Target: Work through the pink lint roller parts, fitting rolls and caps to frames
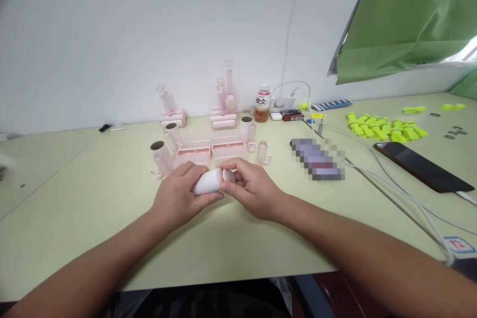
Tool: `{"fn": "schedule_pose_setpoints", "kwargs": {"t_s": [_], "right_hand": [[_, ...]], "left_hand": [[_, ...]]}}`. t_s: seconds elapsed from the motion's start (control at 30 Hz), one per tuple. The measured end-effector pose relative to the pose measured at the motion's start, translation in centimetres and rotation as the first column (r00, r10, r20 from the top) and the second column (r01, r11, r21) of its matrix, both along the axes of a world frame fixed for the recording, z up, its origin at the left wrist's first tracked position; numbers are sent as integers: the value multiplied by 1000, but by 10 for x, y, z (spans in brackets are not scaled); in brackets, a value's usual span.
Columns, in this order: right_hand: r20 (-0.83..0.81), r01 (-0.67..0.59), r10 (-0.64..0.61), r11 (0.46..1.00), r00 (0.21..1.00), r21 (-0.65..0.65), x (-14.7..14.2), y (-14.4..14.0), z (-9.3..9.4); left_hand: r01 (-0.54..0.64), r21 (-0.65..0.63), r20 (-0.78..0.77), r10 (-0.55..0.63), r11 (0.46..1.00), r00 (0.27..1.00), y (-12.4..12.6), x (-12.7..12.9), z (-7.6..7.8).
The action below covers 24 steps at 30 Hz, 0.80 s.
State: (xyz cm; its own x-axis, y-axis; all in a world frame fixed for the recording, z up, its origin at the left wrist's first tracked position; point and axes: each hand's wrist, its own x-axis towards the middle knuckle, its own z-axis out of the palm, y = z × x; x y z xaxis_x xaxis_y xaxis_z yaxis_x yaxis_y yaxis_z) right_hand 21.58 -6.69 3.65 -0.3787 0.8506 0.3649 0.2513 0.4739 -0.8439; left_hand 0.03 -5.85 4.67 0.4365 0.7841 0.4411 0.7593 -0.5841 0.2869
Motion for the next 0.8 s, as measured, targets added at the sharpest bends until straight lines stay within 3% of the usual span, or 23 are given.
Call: {"fn": "schedule_pose_setpoints", "kwargs": {"t_s": [0.13, 0.23, 0.3, 0.37, 0.43, 0.57, 0.7, 0.8], "right_hand": [[41, -5, 4, 1000, 999, 21, -1, -2, 4], [70, 147, -159, 978, 985, 151, 3, 0, 12], [10, 356, -374, 890, 927, 286, 12, 6, 19], [-74, 538, -552, 760, 830, 364, 26, 18, 25], [-78, 606, -624, 709, 777, 362, 42, 32, 28], [235, 605, -632, 775, 739, 185, 66, 54, 29], [543, 507, -456, 860, 705, 64, 72, 59, 26], [638, 434, -371, 899, 675, 63, 70, 57, 26]], "left_hand": [[-12, -58, 34, 14, 998, 999, 2, 2, -1], [32, -129, 142, -13, 991, 990, 5, 1, 0], [54, -201, 236, -5, 978, 972, 7, -1, 0], [62, -273, 331, 33, 960, 943, 8, -2, -1], [73, -326, 424, 77, 943, 902, 8, -2, -3], [165, -382, 603, 109, 909, 790, 9, 1, -7], [291, -491, 744, 221, 821, 630, 13, 3, -9], [340, -546, 778, 313, 765, 545, 17, 4, -9]]}}
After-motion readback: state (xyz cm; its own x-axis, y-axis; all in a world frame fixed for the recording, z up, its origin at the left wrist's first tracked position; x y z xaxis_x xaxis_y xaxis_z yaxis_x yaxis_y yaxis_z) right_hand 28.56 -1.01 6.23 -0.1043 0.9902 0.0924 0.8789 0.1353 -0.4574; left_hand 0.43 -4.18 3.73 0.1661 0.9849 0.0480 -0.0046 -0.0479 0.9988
